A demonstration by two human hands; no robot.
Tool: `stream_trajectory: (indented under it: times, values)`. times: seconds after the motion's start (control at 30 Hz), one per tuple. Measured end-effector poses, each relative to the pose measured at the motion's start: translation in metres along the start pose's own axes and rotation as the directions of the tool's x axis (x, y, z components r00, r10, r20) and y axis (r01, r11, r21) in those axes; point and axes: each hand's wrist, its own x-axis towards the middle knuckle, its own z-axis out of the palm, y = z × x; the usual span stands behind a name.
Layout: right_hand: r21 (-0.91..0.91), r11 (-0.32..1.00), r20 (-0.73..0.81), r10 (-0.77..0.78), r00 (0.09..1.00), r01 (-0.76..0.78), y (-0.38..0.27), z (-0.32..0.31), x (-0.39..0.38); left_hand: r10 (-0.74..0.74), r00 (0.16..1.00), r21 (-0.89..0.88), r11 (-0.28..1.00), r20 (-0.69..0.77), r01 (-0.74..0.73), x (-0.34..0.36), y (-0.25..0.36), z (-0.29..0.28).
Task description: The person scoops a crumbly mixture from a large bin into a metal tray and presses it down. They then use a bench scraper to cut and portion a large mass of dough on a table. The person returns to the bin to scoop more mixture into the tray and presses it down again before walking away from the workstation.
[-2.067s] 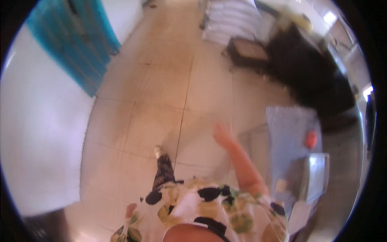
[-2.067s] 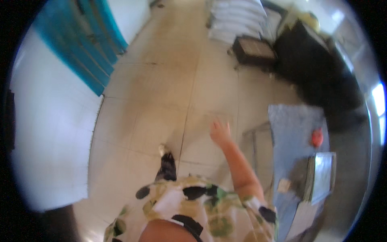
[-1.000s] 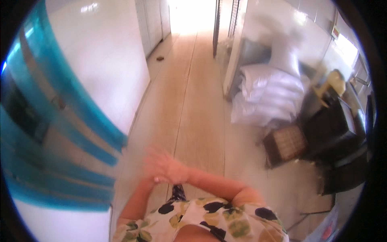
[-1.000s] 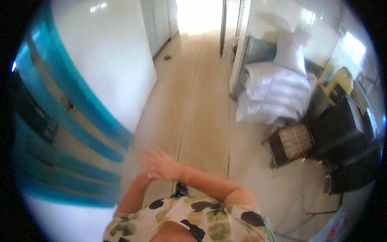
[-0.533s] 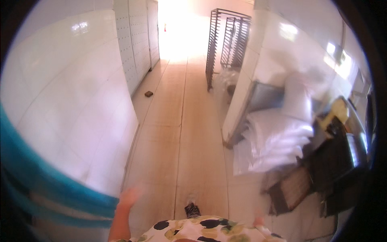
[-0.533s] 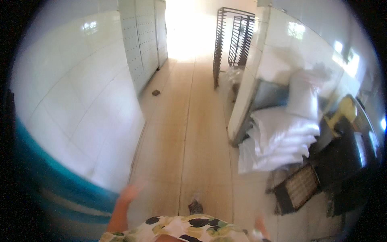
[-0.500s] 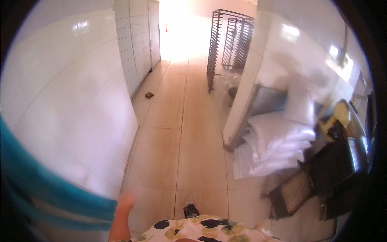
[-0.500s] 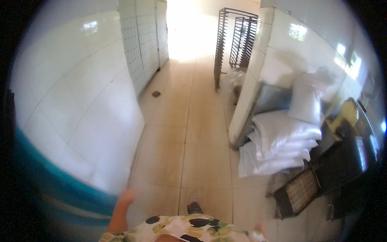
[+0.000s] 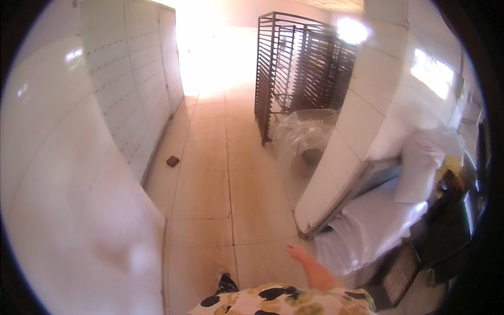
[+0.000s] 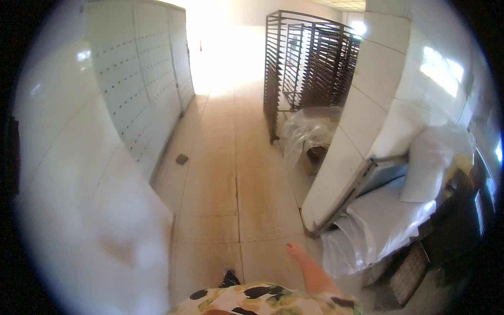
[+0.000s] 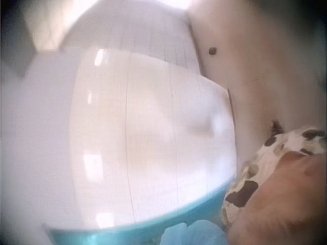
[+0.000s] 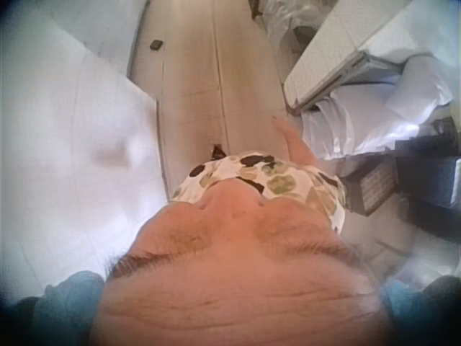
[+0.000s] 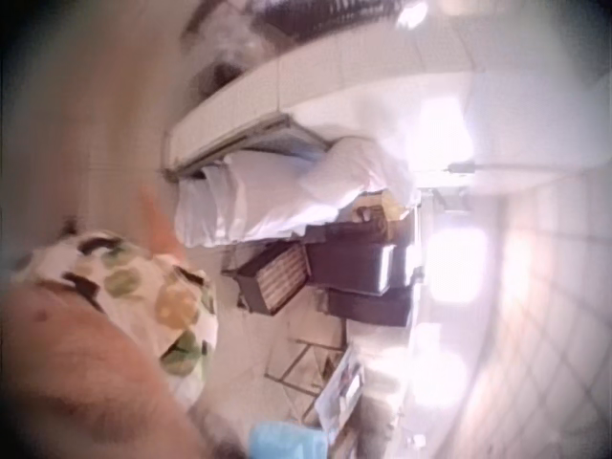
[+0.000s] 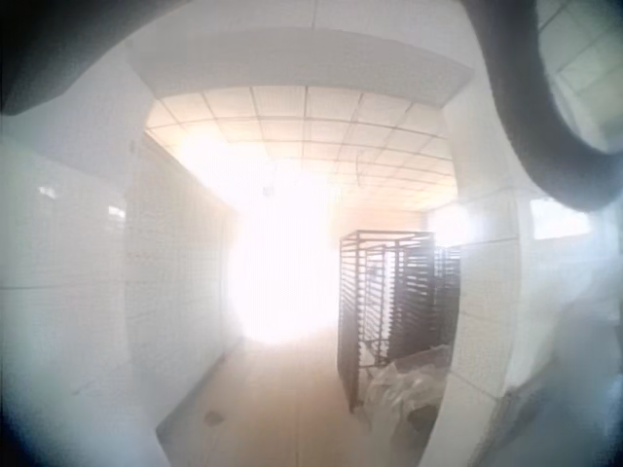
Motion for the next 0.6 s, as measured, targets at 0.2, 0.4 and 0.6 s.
stream_trajectory:
  times: [0.2,0.4,0.6]
  values:
    - [0.142,0.974,0.125,0.157,0.980,-0.175,-0.102,0.005,0.132,0.122,0.992,0.243,0.963,-0.015,-0.115,0.172,0.068,-0.142]
    - [-0.091,0.964,0.393,0.265,0.880,-0.250,-0.069,0.020,0.162,0.132,0.980,-0.160,0.975,-0.146,-0.155,0.333,0.312,-0.301]
    - [-0.130,0.937,0.368,0.349,0.862,-0.324,-0.092,-0.035,0.327,0.489,0.845,0.150,0.872,-0.217,-0.466,0.487,0.455,-0.384]
